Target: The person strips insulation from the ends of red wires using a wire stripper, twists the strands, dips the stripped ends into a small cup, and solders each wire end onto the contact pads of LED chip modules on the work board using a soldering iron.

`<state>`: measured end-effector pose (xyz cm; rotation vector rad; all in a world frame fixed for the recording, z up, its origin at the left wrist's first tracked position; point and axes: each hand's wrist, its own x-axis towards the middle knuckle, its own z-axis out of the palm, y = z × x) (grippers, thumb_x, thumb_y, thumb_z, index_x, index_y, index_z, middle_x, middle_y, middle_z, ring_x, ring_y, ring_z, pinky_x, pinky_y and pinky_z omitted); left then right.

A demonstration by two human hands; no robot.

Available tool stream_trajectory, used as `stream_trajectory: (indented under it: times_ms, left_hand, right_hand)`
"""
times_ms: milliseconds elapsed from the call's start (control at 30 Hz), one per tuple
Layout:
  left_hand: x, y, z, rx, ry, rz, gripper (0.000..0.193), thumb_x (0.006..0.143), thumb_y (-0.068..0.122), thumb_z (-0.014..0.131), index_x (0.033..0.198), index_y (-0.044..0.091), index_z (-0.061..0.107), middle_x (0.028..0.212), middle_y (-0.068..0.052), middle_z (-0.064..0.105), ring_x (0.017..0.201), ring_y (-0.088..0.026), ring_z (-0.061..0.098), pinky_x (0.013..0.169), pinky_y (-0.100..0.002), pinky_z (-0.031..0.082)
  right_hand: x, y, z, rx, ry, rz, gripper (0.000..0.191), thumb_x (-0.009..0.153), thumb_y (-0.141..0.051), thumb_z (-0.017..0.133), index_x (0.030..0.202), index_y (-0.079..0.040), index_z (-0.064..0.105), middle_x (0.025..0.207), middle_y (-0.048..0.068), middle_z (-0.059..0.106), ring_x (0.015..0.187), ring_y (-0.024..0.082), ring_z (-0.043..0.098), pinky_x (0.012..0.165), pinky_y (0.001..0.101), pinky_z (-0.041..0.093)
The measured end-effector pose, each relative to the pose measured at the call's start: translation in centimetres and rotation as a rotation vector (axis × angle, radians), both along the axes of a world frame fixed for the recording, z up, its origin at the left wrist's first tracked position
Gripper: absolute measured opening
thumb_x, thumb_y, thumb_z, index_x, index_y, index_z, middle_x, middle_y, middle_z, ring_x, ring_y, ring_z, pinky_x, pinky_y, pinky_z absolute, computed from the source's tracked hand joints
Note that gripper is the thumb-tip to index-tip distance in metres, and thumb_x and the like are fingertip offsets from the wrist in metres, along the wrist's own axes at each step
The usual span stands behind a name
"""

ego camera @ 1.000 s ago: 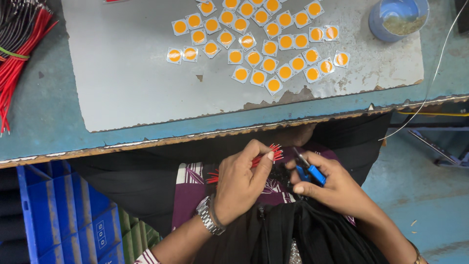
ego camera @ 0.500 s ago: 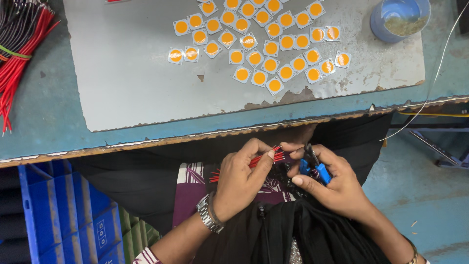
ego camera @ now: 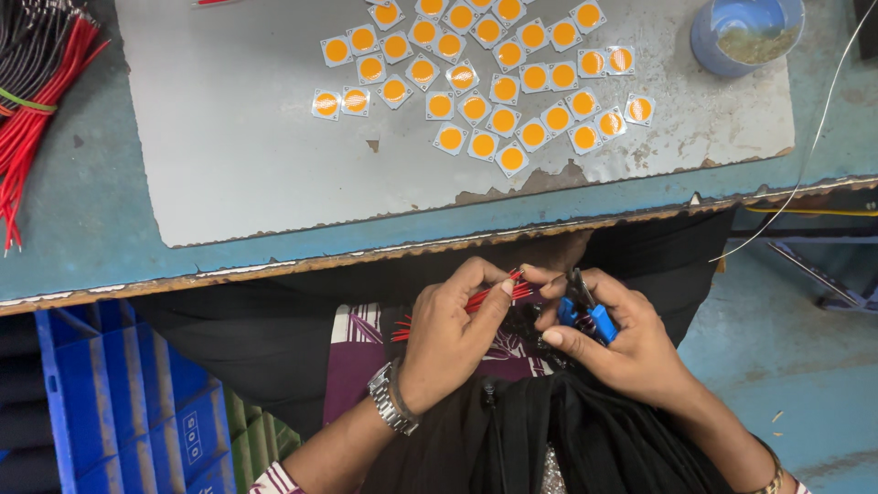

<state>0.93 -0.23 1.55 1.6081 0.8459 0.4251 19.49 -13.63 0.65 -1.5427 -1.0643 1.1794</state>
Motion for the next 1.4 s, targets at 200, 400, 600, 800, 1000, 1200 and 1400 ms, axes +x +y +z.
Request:
stream_trajectory:
  times_ms: [200,400,600,800,1000,1200,1400]
  left_hand:
    - [0.0,-0.1,-0.4,-0.052,-0.068,0.031,0.018,0.100,0.020,0.062,0.095,0.003,0.067,0.058,-0.001,0.057,0.051,-0.004,0.048,0.047,-0.028,0.038]
    - [-0.1,0.0,-0.4,-0.032,-0.023,0.007,0.018,0.099,0.020,0.063,0.095,0.004,0.068,0.055,-0.003,0.054,0.047,-0.005,0.043,0.046,-0.029,0.036]
    - [0.1,0.0,0.0,0.005,0.043,-0.013,0.018,0.097,0.023,0.063,0.095,0.007,0.069,0.051,-0.007,0.054,0.040,-0.014,0.049,0.045,-0.034,0.038]
    - [0.2,0.0,0.3,0.007,0.077,-0.055,0.021,0.096,0.026,0.062,0.098,0.008,0.072,0.051,-0.008,0.057,0.040,-0.017,0.055,0.045,-0.035,0.040]
    - [0.1,0.1,0.3,0.012,0.072,-0.063,0.021,0.097,0.027,0.061,0.098,0.008,0.071,0.055,-0.008,0.061,0.041,-0.016,0.056,0.047,-0.035,0.041]
    - [0.2,0.1,0.4,-0.003,0.080,-0.061,0.021,0.097,0.027,0.062,0.099,0.008,0.072,0.057,-0.008,0.063,0.040,-0.016,0.056,0.046,-0.035,0.041]
    - [0.2,0.0,0.4,-0.007,0.074,-0.055,0.020,0.096,0.026,0.062,0.100,0.009,0.072,0.055,-0.008,0.061,0.041,-0.016,0.055,0.046,-0.035,0.040]
  right_hand:
    - [0.2,-0.3,0.2,0.047,0.099,-0.106,0.031,0.090,-0.008,0.071,0.118,-0.001,0.060,0.137,0.014,0.066,0.096,0.014,0.071,0.087,0.0325,0.059]
    - [1.7,-1.1,1.1,-0.264,0.324,0.080,0.042,0.092,-0.019,0.067,0.129,0.001,0.061,0.109,0.011,0.074,0.102,0.019,0.073,0.092,0.0362,0.058]
    - [1.9,0.4,0.5,-0.328,-0.025,0.268,0.040,0.093,-0.028,0.066,0.126,-0.005,0.065,0.097,0.003,0.077,0.094,0.011,0.070,0.086,0.0286,0.056]
    - [2.4,1.7,1.1,-0.341,-0.128,0.314,0.041,0.087,-0.029,0.071,0.121,-0.008,0.066,0.089,0.001,0.078,0.079,0.011,0.071,0.074,0.0298,0.058]
    - [2.4,2.2,1.3,-0.354,-0.144,0.353,0.043,0.083,-0.028,0.074,0.121,-0.010,0.066,0.085,0.001,0.078,0.076,0.012,0.073,0.071,0.0298,0.058]
    - [2.3,1.9,1.0,-0.350,-0.154,0.340,0.033,0.085,-0.030,0.074,0.110,-0.008,0.069,0.077,0.001,0.073,0.071,0.012,0.066,0.068,0.0296,0.055]
    - [2.1,1.7,0.7,-0.346,-0.146,0.319,0.035,0.087,-0.032,0.072,0.112,-0.009,0.069,0.076,0.000,0.071,0.070,0.010,0.063,0.067,0.0290,0.054]
